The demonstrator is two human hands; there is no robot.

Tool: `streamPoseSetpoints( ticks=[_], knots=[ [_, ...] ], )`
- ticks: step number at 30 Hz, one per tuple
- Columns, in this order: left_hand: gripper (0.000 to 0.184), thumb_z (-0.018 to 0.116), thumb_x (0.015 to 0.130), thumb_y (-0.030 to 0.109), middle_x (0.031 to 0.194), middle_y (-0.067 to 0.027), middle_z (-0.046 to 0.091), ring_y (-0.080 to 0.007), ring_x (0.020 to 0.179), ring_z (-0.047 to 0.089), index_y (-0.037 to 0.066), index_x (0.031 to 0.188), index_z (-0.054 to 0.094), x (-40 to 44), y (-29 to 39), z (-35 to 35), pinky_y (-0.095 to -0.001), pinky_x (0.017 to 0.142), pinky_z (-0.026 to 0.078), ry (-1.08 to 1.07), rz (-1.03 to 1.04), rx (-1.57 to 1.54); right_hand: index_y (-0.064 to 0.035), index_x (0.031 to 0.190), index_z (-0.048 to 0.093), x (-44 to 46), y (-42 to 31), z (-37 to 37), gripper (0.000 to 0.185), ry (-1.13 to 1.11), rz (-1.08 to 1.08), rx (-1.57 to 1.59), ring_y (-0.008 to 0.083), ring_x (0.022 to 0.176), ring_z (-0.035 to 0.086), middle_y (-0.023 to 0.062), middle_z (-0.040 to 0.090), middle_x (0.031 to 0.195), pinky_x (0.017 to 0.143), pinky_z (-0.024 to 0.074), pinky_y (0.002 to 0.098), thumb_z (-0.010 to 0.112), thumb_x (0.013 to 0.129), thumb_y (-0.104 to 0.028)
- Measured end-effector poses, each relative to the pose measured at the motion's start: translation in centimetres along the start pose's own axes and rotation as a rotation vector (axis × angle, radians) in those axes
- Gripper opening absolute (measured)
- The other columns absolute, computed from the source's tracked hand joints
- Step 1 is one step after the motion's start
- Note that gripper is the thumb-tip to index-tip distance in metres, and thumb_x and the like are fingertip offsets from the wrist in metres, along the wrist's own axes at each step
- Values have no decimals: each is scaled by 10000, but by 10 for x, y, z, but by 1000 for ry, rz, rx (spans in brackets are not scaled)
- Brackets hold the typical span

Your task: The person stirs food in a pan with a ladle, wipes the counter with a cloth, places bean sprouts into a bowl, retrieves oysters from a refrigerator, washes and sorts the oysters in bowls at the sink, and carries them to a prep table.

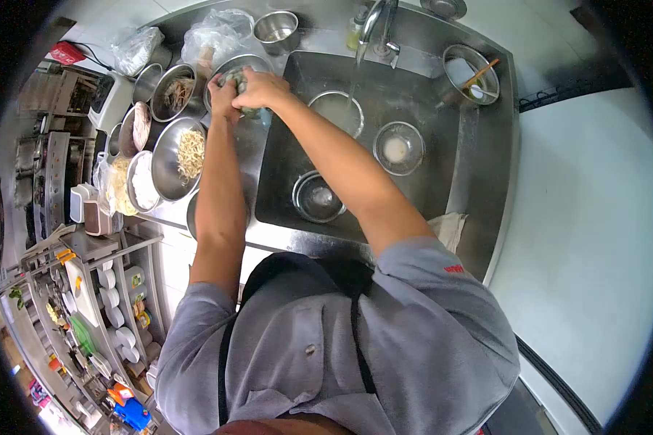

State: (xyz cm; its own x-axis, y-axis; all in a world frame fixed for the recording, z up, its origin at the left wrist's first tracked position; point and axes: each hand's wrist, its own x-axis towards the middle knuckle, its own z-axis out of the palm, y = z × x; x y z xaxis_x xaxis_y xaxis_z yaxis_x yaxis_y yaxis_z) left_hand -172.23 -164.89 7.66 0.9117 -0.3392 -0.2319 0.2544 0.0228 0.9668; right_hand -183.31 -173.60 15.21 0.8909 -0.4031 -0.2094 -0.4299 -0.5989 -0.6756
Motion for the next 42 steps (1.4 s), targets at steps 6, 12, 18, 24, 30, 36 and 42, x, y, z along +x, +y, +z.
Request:
streamPoseSetpoints(
  ticks=[6,12,18,24,30,36,42],
  knots=[
    [370,597,800,88,1067,-135,617,-294,885,622,47,1165,552,42,7,-8,-421,686,531,159,-267,459,-146,1400,401,49,1,30,881,-149,72,100,284,770,670,150,644,1101,501,565,346,715,616,-397],
    [223,650,761,71,925,-207,619,-397,770,634,-34,953,608,112,-14,-25,-610,567,559,-166,-626,625,-180,1275,550,57,3,32,676,-180,-22,-73,277,811,678,107,656,1103,528,566,358,710,654,-396],
    [343,689,735,175,934,-183,634,-337,800,663,-4,1021,624,101,7,-9,-544,587,584,-26,-438,967,-114,1206,622,72,-16,21,653,-360,6,-380,306,1162,555,136,549,1307,976,435,435,701,702,-521],
    [445,719,712,238,1129,-152,633,-352,830,682,98,1125,628,100,30,2,-488,632,600,23,-342,1273,-363,1398,380,76,0,23,756,-368,186,-53,251,673,667,174,592,1180,616,568,345,680,715,-486],
    [485,749,713,268,1208,-99,619,-258,1090,617,108,1157,640,90,44,9,-378,866,524,40,-314,1373,-323,1345,456,82,-3,20,719,-403,153,-42,239,678,663,127,640,1093,617,573,339,700,678,-437],
    [486,753,706,252,1220,-107,612,-264,1103,609,99,1154,641,73,62,14,-383,877,522,19,-220,1448,-298,1351,459,84,-2,23,732,-382,96,-50,214,832,661,93,631,1140,568,582,311,718,672,-388],
    [501,771,698,244,1228,-113,608,-276,1118,599,108,1162,638,74,59,18,-386,888,513,0,-149,1451,-258,1290,519,111,10,46,697,-432,144,-70,198,637,626,87,663,937,559,553,317,723,636,-388]
  ],
)
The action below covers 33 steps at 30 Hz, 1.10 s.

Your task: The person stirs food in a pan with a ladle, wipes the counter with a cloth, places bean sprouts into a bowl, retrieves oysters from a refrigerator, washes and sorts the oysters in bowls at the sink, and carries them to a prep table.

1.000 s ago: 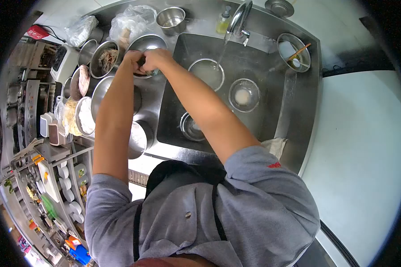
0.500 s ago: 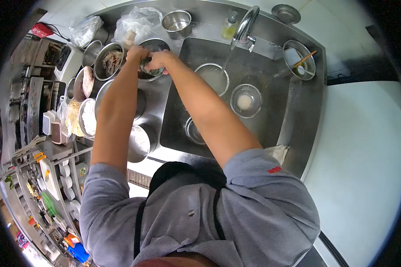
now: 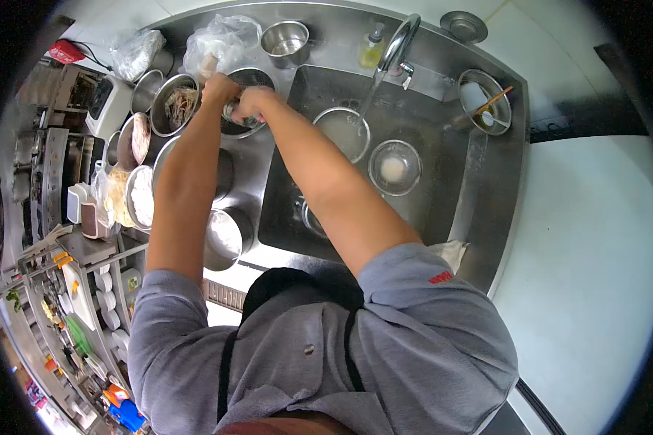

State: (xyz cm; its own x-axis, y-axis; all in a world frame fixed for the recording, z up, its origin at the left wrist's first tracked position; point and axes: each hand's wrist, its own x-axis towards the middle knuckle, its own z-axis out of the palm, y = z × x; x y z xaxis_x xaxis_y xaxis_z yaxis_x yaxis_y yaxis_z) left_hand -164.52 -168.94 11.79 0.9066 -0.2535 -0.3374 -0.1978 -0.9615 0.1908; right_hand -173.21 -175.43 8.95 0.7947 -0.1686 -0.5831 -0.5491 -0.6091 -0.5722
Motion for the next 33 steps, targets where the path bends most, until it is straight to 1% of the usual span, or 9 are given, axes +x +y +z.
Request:
streamPoseSetpoints(
  ticks=[5,12,14,20,24,26,29,30,33],
  knots=[
    [461,761,709,181,1214,-143,609,-321,1111,596,88,1143,639,7,-1,-1,-409,878,514,-40,155,143,-199,1217,584,-20,-7,-5,651,8,-28,-3,184,596,616,75,648,779,576,537,318,732,604,-358],
    [361,734,702,101,1125,-194,637,-359,1070,609,53,1052,660,26,-11,2,-452,842,524,17,360,301,-188,1256,564,-40,-6,-12,645,46,-79,-29,176,545,623,74,676,842,590,547,287,704,633,-277],
    [322,691,730,74,1119,-204,635,-370,1047,618,45,1049,661,32,-15,0,-447,839,527,-1,398,335,-165,1338,483,-39,-4,-9,714,11,-84,31,199,721,638,119,657,885,533,572,311,712,663,-214],
    [274,610,765,8,1125,-194,636,-352,1048,621,39,1031,666,29,-15,14,-446,836,531,75,481,454,-104,1301,519,-59,-3,8,595,125,-179,101,279,1062,533,146,628,1059,552,608,289,586,718,-11],
    [315,650,724,22,1098,-207,636,-379,1036,617,16,1038,623,53,-19,19,-468,805,527,62,506,441,-33,1156,614,-70,0,19,412,219,-244,52,356,993,599,223,618,1108,648,594,323,565,750,12],
    [310,672,744,57,1138,-176,636,-350,1049,621,44,1053,657,50,-15,14,-449,814,538,28,467,495,-16,1146,616,-82,1,25,405,297,-232,198,353,929,634,316,494,1188,598,597,310,552,752,51],
    [323,708,710,43,1126,-175,641,-353,1044,623,40,1030,666,48,-12,11,-459,803,536,33,468,458,-9,1137,618,-97,2,30,384,301,-181,202,348,825,667,341,387,1207,563,602,300,548,765,61],
    [327,714,702,31,1116,-174,645,-357,1046,621,40,1025,667,48,-10,10,-468,803,530,-10,438,415,-64,1222,586,-99,2,32,524,274,-149,247,379,881,639,289,406,1193,586,616,318,540,724,94],
    [330,717,704,38,1114,-172,647,-357,1043,622,49,1030,670,56,-5,14,-468,800,529,-23,457,512,-57,1209,591,-122,-5,25,517,256,-112,251,389,839,645,277,413,1170,586,618,338,530,722,107]
  ],
)
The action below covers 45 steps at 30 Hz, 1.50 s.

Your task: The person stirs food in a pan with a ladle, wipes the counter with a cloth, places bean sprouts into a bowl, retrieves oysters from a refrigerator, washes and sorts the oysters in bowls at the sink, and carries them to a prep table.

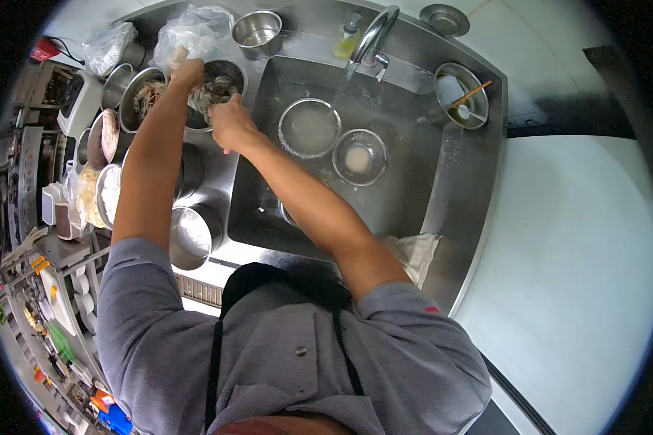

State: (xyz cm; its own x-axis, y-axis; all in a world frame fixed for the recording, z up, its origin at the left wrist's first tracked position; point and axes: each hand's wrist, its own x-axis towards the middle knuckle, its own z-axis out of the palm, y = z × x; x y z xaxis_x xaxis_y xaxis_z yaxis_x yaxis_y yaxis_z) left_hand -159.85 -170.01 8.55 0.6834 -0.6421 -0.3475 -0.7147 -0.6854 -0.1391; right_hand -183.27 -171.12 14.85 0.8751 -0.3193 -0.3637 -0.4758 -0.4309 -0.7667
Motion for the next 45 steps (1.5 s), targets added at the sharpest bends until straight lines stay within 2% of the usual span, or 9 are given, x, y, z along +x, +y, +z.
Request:
streamPoseSetpoints(
  ticks=[14,16,22,28,30,32,38,41,45],
  knots=[
    [310,674,719,57,1077,-173,661,-363,1017,632,54,1029,677,-1,-6,3,-448,798,537,44,10,-69,18,970,643,11,14,-7,261,176,-280,37,331,796,672,182,677,816,660,545,360,587,717,54],
    [319,640,723,54,1059,-208,655,-377,1039,619,45,1040,672,-4,-12,3,-461,813,531,-37,-43,-101,33,892,607,36,3,-17,164,25,-89,341,329,661,683,199,585,850,474,565,350,503,770,71],
    [222,601,769,106,757,-87,618,-180,596,569,12,966,642,-4,-53,9,-321,454,437,56,151,-723,56,933,559,124,-36,-38,142,-102,-100,267,276,571,661,147,589,774,493,531,343,534,793,49],
    [251,642,793,183,909,-13,658,-129,831,574,65,1013,668,-58,-48,-29,-313,710,462,-72,227,-1143,51,836,614,200,-41,-30,189,20,-198,346,239,692,692,144,695,811,556,507,391,559,809,-128],
    [295,642,810,240,955,-3,661,-115,867,576,78,1056,664,-54,-51,-23,-303,760,443,-91,255,-1137,-86,1050,635,162,-43,-45,271,-89,-213,521,263,649,637,112,634,754,518,512,362,601,783,-112],
    [340,642,828,297,1001,8,665,-102,904,578,91,1099,659,-58,-49,-26,-294,810,424,-102,286,-1134,-33,997,634,141,-40,-51,206,275,-169,955,217,600,621,92,617,737,466,492,322,521,825,-13],
    [268,612,866,287,924,3,682,-100,898,575,90,1024,699,-93,-39,-61,-283,793,422,-12,318,-1042,-126,943,708,86,70,6,298,258,-106,-255,400,956,599,165,660,1008,837,498,449,664,714,-311],
    [255,598,879,286,916,-2,687,-104,896,585,86,989,711,-105,-40,-83,-285,780,435,56,349,-1033,-117,884,718,75,62,27,261,658,-143,-344,388,1033,568,146,668,1005,815,502,439,672,701,-298],
    [267,580,890,268,912,-17,690,-106,869,600,53,988,704,-108,-45,-92,-282,775,447,177,407,-1076,-118,913,717,87,51,6,255,373,-31,-220,370,963,601,146,666,1006,802,504,447,678,713,-270]
  ],
)
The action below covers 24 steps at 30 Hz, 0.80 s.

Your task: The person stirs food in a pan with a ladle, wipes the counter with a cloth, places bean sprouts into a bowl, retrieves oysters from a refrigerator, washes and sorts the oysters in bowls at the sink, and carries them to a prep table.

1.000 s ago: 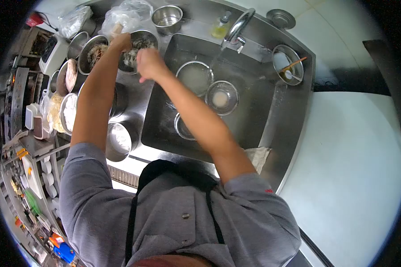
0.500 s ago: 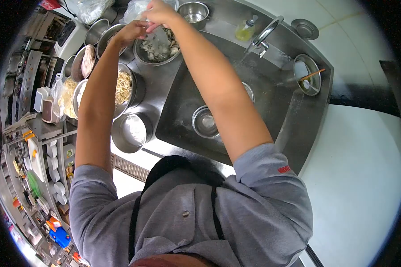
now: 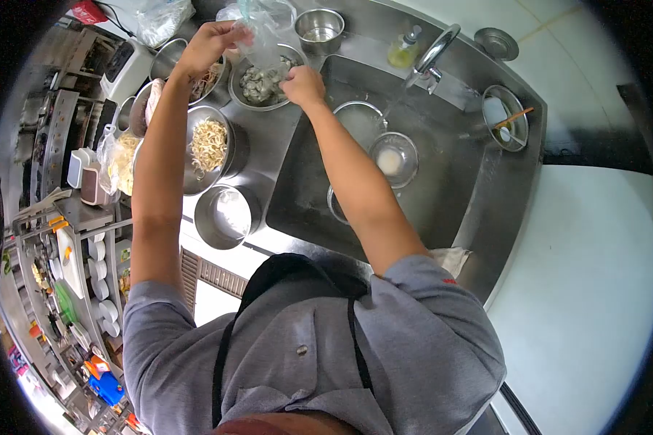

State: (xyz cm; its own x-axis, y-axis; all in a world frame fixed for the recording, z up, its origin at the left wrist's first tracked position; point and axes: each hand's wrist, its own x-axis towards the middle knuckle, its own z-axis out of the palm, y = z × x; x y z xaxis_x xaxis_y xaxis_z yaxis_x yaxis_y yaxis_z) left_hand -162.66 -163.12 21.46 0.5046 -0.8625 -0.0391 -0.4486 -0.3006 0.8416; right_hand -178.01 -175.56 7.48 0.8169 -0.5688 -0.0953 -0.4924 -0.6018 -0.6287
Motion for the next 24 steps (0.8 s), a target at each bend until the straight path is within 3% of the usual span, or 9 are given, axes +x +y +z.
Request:
streamPoseSetpoints(
  ticks=[2,5,8,11,13,15,16,20,24],
  knots=[
    [272,577,893,263,906,-25,691,-106,855,604,39,989,700,-2,-3,0,-278,777,449,48,-6,-34,-88,875,701,1,0,-2,201,-80,56,418,346,917,627,158,662,1013,794,506,441,668,722,-214],
    [289,584,891,271,891,-29,693,-104,849,603,20,979,697,-2,-17,-3,-257,762,445,134,-31,-123,-87,930,685,11,-7,-8,220,-12,5,206,335,911,638,165,657,1034,795,504,433,641,723,-148],
    [302,604,878,286,856,-51,692,-104,802,615,17,984,691,-4,-30,-5,-250,696,456,243,-80,132,-124,1046,660,17,-17,-23,336,87,-31,9,331,959,627,154,659,1041,804,500,434,598,718,-88],
    [281,651,801,273,757,-127,689,-202,719,652,20,911,703,-5,-43,-3,-326,683,494,384,-178,244,-152,1140,620,35,-14,-30,411,105,-143,165,365,979,612,159,652,1058,836,487,456,579,737,-85],
    [269,659,770,254,806,-157,688,-287,756,668,27,911,694,5,-62,0,-367,710,509,475,-26,352,-101,1152,610,47,-11,-32,385,73,-210,243,326,909,647,171,666,974,761,529,424,550,777,-31],
    [277,664,757,247,825,-164,686,-312,768,665,33,929,686,8,-55,8,-378,717,512,503,32,397,-45,1193,560,46,-19,-50,428,-259,-113,691,174,676,634,121,628,858,598,527,294,566,776,52],
    [288,668,744,241,844,-171,683,-337,780,661,38,948,678,11,-49,13,-389,723,516,529,92,445,-14,1237,513,45,-22,-54,424,-260,-120,723,187,665,613,107,601,827,598,531,293,544,822,64],
    [312,667,751,217,860,-170,683,-318,808,668,52,1015,666,23,-29,29,-377,741,515,348,68,418,-5,1229,510,45,-26,-58,400,-272,-68,956,193,692,621,117,612,842,613,541,309,572,836,38],
    [344,668,800,109,871,-110,678,-182,791,626,7,1125,621,32,-17,45,-312,732,485,66,149,305,-14,1205,551,56,-30,-60,400,-294,-10,1079,198,701,624,135,616,889,585,552,330,577,814,65]
  ],
)
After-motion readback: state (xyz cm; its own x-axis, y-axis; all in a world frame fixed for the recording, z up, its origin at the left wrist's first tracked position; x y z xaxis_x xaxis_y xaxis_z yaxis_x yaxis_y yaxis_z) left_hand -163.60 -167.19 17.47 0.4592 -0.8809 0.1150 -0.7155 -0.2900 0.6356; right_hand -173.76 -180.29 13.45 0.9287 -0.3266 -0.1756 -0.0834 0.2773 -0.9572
